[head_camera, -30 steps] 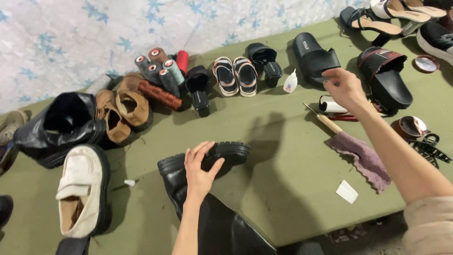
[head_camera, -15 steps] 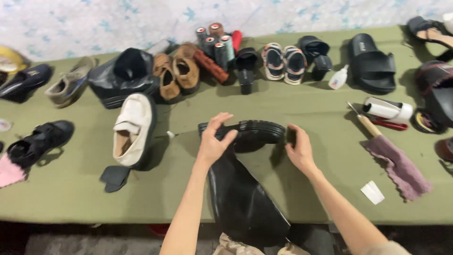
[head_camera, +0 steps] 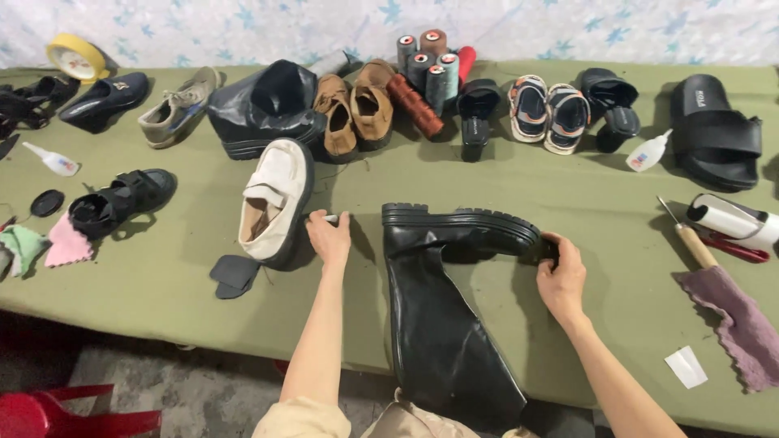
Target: Applying adhesive to a boot sole and pressing it onto the boot to repair it.
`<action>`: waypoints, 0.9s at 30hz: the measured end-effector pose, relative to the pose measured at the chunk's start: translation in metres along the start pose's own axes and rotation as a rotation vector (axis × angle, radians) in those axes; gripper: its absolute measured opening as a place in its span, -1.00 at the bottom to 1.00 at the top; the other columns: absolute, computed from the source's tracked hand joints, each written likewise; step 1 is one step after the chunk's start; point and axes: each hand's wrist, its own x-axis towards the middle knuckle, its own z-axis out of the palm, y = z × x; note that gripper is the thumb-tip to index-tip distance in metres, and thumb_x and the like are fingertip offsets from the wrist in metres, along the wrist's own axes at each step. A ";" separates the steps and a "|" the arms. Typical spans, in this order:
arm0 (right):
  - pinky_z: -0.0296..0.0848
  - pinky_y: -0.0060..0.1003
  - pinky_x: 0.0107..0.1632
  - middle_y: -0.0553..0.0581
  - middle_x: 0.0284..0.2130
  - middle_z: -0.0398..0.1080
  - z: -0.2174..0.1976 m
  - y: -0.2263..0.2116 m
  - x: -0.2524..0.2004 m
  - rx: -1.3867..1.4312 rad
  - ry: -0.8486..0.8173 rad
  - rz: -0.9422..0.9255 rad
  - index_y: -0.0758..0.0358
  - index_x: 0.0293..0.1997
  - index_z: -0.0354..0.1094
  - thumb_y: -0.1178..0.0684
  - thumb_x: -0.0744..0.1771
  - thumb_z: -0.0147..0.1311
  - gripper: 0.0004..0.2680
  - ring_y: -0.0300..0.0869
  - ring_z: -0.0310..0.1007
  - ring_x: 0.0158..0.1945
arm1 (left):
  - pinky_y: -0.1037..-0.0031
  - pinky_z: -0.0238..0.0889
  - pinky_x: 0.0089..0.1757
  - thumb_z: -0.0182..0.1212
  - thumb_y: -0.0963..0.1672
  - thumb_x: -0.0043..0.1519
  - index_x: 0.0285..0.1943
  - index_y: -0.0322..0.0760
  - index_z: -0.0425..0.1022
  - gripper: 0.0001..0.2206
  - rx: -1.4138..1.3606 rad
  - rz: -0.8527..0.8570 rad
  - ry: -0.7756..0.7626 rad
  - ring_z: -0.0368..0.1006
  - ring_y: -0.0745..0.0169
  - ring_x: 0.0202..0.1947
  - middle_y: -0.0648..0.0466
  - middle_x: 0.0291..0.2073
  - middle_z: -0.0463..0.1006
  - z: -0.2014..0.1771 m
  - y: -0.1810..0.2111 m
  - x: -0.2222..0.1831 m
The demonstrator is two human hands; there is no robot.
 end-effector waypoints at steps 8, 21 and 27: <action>0.32 0.06 0.31 0.18 0.05 0.42 0.001 -0.006 -0.003 0.045 0.051 -0.059 0.11 0.26 0.34 0.36 0.28 -0.09 -0.58 0.12 0.36 0.25 | 0.18 0.40 -0.07 0.45 -0.14 0.17 0.00 -0.38 0.51 -0.70 -0.074 0.048 0.052 0.55 -0.15 -0.10 -0.19 -0.17 0.55 0.002 -0.028 0.013; 0.48 -0.18 0.16 0.06 -0.02 0.44 -0.059 -0.147 -0.015 0.119 0.207 -0.548 0.12 0.15 0.46 0.30 0.27 0.13 -0.66 -0.02 0.42 0.18 | 0.44 0.48 -0.21 0.44 -0.13 0.15 -0.19 -0.17 0.66 -0.88 -0.543 0.274 -0.393 0.60 0.25 -0.33 -0.01 -0.34 0.68 -0.099 0.174 -0.164; 0.34 -0.21 0.19 0.02 -0.16 0.46 -0.067 -0.155 -0.024 -0.267 0.106 -0.777 0.10 0.20 0.42 0.15 0.35 0.06 -0.74 -0.10 0.36 0.19 | 0.54 0.52 -0.26 0.44 -0.18 0.14 -0.20 -0.15 0.62 -0.88 -0.504 0.292 -0.601 0.62 0.39 -0.36 0.07 -0.34 0.71 -0.087 0.214 -0.206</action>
